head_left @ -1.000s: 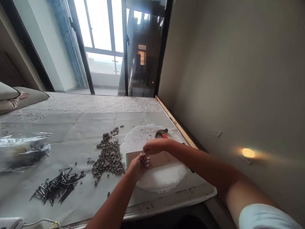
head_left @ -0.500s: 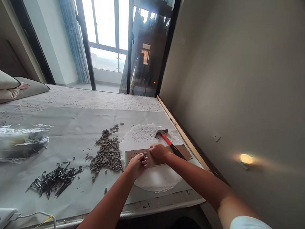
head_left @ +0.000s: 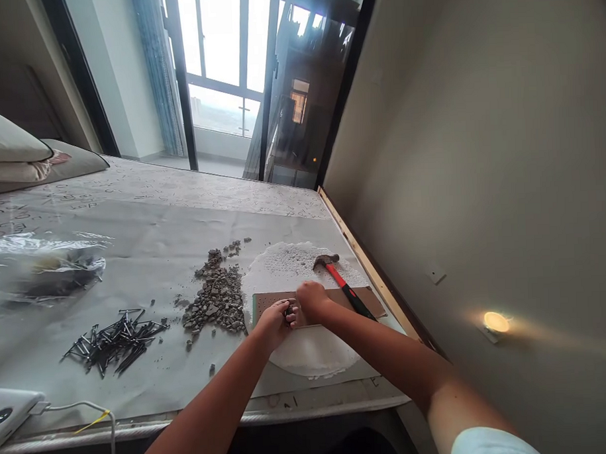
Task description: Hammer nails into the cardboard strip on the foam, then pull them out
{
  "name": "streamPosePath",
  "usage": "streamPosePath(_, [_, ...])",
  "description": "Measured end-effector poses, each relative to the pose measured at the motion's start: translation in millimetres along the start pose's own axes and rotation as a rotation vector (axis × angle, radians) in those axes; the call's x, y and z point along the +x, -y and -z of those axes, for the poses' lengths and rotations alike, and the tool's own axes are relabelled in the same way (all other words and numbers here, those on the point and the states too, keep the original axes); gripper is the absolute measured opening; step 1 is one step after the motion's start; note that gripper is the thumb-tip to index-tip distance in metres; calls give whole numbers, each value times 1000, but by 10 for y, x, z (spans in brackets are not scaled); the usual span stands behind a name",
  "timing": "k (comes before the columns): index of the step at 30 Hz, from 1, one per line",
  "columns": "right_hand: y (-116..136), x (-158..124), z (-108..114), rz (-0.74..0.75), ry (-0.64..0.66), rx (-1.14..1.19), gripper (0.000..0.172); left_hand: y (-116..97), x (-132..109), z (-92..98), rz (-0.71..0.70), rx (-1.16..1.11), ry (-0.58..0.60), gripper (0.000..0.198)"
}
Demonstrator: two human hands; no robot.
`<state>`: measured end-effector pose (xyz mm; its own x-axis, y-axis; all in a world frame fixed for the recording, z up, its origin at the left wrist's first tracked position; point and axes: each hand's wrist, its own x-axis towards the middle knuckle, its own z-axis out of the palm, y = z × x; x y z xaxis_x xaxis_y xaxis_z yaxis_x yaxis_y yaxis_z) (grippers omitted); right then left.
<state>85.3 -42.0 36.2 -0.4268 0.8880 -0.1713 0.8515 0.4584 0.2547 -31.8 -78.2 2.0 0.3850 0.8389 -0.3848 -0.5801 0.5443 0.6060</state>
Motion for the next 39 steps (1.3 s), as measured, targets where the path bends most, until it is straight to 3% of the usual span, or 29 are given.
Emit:
streamPosePath(10, [-225, 51, -49, 215, 13, -26, 24, -10, -41, -59, 9, 12, -64, 11])
streamPosePath(17, [-106, 109, -59, 167, 21, -57, 28, -14, -12, -43, 4, 30, -98, 11])
streamPosePath(25, [-352, 249, -12, 232, 3, -41, 25, -65, 17, -83, -3, 24, -89, 10])
streamPosePath(33, [-391, 177, -63, 187, -24, -26, 28, -164, -32, -213, -3, 44, -128, 14])
streamPosePath(39, [-425, 260, -35, 206, 35, -37, 26, -171, -9, -205, -23, 59, -131, 13])
